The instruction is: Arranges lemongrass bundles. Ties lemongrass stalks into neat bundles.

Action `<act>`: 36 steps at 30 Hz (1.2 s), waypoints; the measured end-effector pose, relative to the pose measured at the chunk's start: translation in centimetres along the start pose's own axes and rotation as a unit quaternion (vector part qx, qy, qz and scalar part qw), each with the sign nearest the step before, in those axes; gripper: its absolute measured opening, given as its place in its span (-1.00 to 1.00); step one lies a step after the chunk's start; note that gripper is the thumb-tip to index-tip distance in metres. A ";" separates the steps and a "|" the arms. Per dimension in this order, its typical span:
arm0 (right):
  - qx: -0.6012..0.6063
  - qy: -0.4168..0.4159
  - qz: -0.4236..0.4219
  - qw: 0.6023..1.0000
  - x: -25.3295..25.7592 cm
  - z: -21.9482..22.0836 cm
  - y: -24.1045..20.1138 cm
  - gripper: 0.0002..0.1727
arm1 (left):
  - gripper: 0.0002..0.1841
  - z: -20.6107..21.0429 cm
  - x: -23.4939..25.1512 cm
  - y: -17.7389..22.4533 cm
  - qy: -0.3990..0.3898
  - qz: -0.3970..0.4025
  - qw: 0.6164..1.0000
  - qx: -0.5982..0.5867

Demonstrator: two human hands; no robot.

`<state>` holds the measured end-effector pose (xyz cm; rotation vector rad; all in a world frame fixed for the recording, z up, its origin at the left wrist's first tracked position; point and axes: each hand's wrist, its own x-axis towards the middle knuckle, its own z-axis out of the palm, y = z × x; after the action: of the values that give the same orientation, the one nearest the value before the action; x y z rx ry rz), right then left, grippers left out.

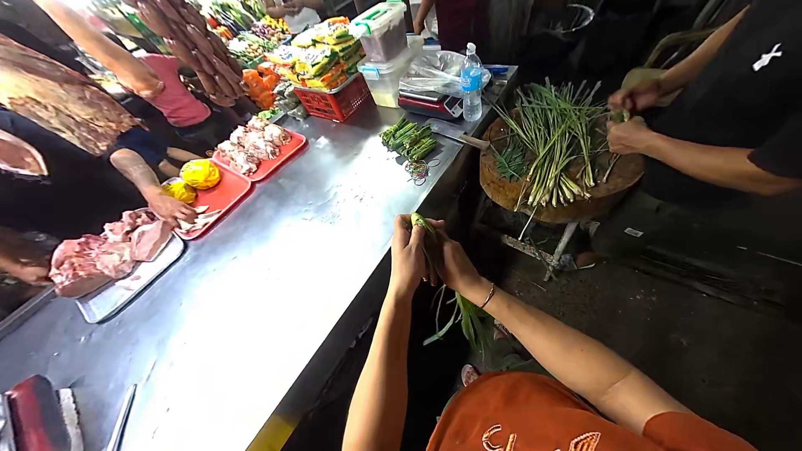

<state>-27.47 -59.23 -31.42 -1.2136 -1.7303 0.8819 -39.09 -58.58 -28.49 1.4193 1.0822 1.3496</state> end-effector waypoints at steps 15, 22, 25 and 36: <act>0.032 -0.030 -0.041 0.998 -1.2 -2.1 2.9 -0.56 | -0.82 2.0 0.6 0.4 0.028 0.008 0.992 -0.126; 0.172 -0.165 -0.002 0.971 -0.9 -3.1 2.9 -0.47 | -0.84 3.3 1.4 -0.5 0.065 -0.004 0.984 -0.164; 0.290 -0.186 0.034 0.938 -0.6 -3.6 2.7 -0.72 | -0.81 3.8 1.6 -0.4 0.049 0.000 0.983 -0.176; 0.287 -0.178 0.093 0.937 1.0 -5.6 3.4 -0.89 | -0.68 5.5 3.4 -1.8 0.028 -0.004 0.958 -0.284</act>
<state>-21.28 -56.77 -31.87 -0.8599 -1.4677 1.6681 -33.53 -54.98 -29.58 0.9526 0.6510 1.5422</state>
